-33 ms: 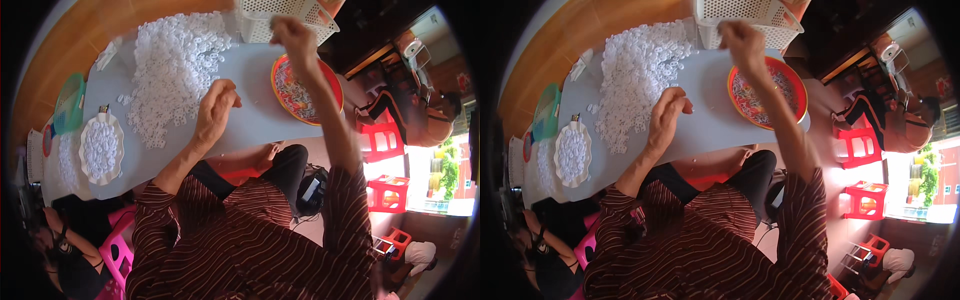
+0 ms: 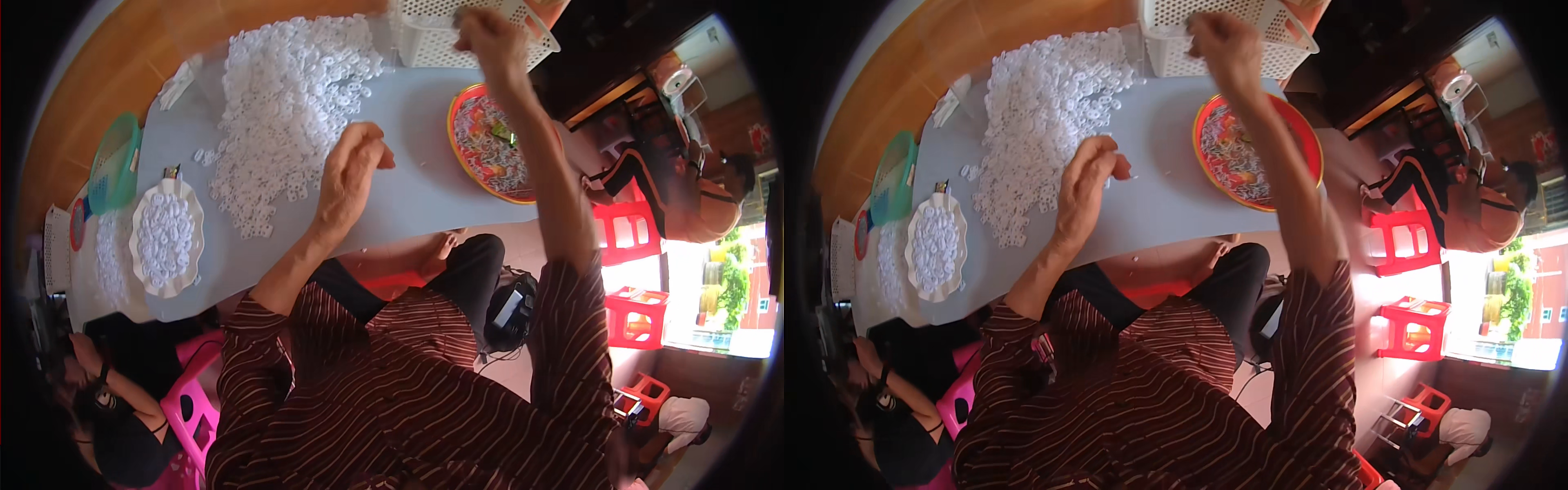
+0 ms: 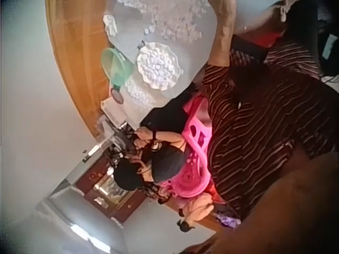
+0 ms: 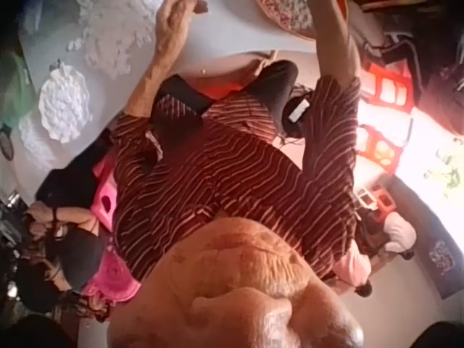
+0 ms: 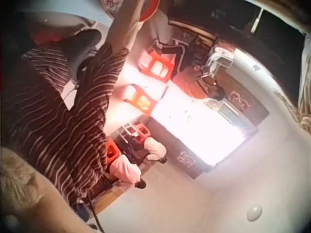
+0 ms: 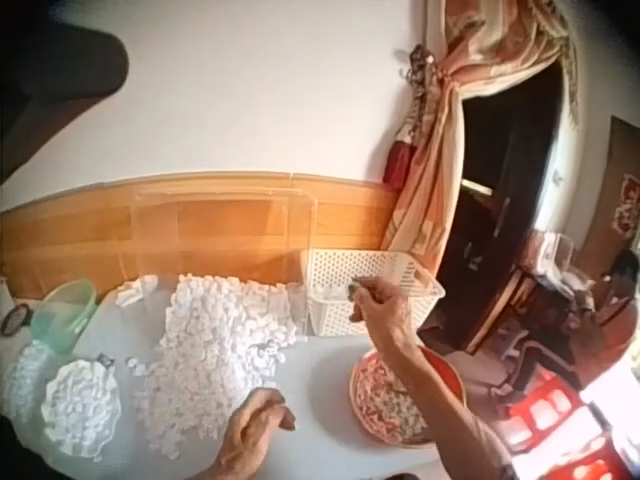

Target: Manually assembling small white plastic components at a table.

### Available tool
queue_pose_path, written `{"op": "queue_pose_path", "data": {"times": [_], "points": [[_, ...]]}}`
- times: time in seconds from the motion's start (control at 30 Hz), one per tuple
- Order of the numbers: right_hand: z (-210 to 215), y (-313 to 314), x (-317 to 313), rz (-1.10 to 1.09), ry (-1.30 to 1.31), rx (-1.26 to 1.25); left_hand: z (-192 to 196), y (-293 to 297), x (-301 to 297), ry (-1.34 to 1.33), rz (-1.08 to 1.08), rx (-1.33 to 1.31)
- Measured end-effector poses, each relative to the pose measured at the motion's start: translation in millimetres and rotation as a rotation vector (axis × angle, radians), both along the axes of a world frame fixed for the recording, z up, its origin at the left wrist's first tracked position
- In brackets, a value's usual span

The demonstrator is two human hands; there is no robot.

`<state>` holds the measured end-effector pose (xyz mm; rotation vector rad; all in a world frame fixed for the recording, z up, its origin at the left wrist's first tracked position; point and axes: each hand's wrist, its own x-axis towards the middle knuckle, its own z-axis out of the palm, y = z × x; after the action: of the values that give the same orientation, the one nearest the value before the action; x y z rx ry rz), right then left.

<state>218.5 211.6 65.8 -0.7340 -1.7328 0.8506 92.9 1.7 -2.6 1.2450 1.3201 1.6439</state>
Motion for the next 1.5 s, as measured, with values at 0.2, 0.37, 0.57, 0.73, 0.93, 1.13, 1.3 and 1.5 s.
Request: {"op": "queue_pose_path", "data": {"times": [0.2,0.37,0.57,0.73,0.93,1.13,1.3,1.5], "points": [[3,11,-21,-0.022,-0.329,-0.082,-9,-3,-46,-0.222,0.183,0.100],[-41,-58,-39,0.373,-0.643,0.041,-21,-9,-61,-0.403,0.162,0.199],[-64,-92,-39,0.472,-0.649,0.100,-22,-9,-62,-0.419,0.147,0.173],[-81,-97,-48,0.512,-0.642,0.288,-22,-9,-58,-0.442,0.169,0.152],[-77,-102,-54,0.491,-0.757,0.372,-27,-9,-59,-0.419,0.130,0.106],[-73,-101,-52,0.483,-0.811,0.478,-24,-9,-53,-0.335,0.148,0.075],[-70,-102,-53,0.473,-0.875,0.500,-26,-7,-49,-0.300,0.156,0.055],[-68,-108,-54,0.444,-0.824,0.439,-26,-8,-47,-0.253,0.179,0.021]]}}
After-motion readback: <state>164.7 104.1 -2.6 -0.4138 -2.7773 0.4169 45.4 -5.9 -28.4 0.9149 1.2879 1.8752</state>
